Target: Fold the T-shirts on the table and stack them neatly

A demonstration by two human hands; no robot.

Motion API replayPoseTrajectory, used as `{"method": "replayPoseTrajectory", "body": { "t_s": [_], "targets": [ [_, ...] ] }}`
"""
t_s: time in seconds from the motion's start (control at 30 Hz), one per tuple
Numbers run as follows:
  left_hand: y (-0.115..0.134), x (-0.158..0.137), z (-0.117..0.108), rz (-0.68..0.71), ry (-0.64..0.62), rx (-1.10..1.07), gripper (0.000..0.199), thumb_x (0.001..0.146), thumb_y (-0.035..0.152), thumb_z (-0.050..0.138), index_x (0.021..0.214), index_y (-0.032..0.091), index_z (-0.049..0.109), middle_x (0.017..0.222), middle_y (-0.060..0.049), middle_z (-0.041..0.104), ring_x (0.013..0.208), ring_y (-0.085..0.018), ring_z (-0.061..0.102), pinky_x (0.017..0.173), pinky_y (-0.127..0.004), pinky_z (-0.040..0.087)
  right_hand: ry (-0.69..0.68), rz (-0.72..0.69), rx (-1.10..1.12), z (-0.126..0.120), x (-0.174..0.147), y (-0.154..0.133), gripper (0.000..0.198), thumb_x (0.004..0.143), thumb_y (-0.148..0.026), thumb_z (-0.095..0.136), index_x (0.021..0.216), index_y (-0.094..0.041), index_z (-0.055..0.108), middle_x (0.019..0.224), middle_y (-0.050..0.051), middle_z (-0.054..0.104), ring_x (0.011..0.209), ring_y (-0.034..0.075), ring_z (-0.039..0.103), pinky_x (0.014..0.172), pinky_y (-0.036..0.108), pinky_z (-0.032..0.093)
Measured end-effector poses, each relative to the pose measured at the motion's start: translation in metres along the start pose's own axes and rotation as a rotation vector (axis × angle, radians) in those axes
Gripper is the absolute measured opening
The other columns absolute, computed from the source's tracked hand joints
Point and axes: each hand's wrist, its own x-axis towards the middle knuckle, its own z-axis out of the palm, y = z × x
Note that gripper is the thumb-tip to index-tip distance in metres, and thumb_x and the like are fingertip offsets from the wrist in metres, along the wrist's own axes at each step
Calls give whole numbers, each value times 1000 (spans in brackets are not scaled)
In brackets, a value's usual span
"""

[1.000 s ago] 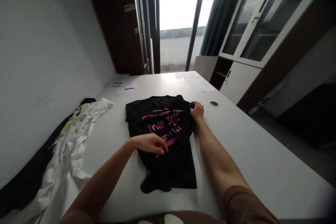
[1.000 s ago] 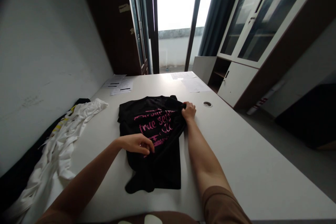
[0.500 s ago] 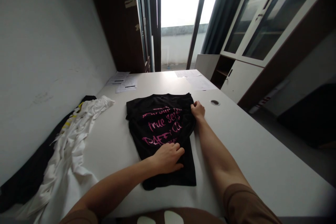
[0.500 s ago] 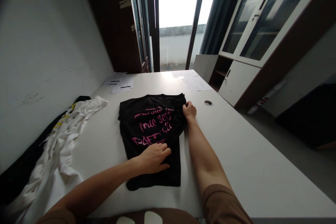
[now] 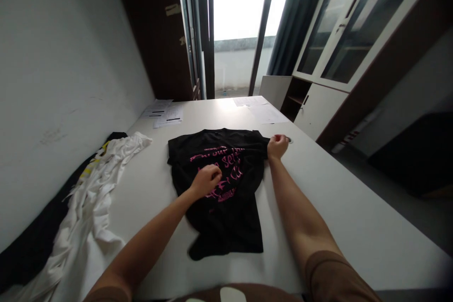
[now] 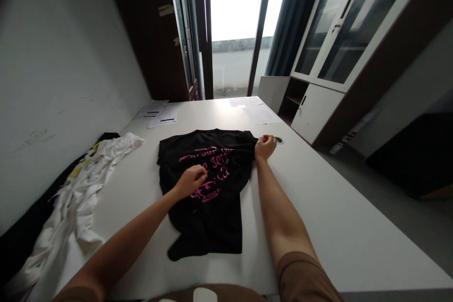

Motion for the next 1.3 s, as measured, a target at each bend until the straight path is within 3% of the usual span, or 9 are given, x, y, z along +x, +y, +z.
{"method": "replayPoseTrajectory", "body": {
  "t_s": [0.13,0.27,0.4,0.5,0.73,1.0,1.13,1.23,1.3],
  "targets": [
    [-83,13,-31,-280,234,424,15,95,28,56,95,22,69,108,-9,67,106,-26,61,100,-39,48,-408,-178,54,-1,-35,-46,22,91,-34,50,97,-19,65,83,6,69,77,21,62,79,32,46],
    [-144,14,-47,-356,225,488,26,92,27,56,114,18,68,125,-14,64,122,-31,57,111,-44,43,-846,-478,81,6,-113,-98,17,94,-30,55,96,-22,70,85,2,70,76,18,63,75,28,46],
    [-174,14,-52,-358,174,520,41,95,33,53,131,14,62,144,-16,56,137,-31,47,119,-45,35,-1250,-970,109,1,-206,-130,18,93,-32,67,108,-22,72,111,8,70,106,22,63,95,34,46],
    [-186,13,-58,-352,147,535,46,98,36,49,137,14,59,149,-15,54,142,-30,44,122,-44,31,-1324,-1179,74,-14,-255,-138,35,94,-38,68,125,-21,68,135,14,61,125,27,55,107,44,41],
    [-191,9,-65,-350,131,531,48,98,38,48,140,16,57,152,-13,52,144,-28,43,123,-43,29,-1406,-1370,99,-69,-294,-154,30,100,-20,54,129,-20,62,141,12,59,135,25,49,109,41,40],
    [-190,8,-65,-356,151,509,46,98,35,49,137,14,60,150,-13,55,143,-27,44,123,-41,31,-1674,-1240,122,-122,-305,-180,41,95,-61,58,100,-21,68,89,4,72,81,21,68,70,30,49],
    [-188,7,-65,-358,168,500,44,98,33,49,136,14,61,149,-12,55,142,-27,45,122,-40,32,-1704,-1268,-37,-127,-313,-184,35,85,-50,68,101,-19,66,89,7,71,75,23,65,61,30,44],
    [-187,6,-66,-356,175,491,42,97,32,50,133,14,63,147,-12,58,140,-26,47,121,-39,34,-1846,-1058,163,-115,-316,-186,14,90,-35,64,89,-21,60,75,-3,61,65,13,53,59,24,38],
    [-187,6,-67,-353,180,484,40,97,30,50,131,15,65,145,-11,59,139,-26,49,120,-39,35,-1910,-792,398,-104,-316,-189,26,93,-37,62,76,-21,49,66,-7,46,61,9,42,59,22,34]
  ]
}}
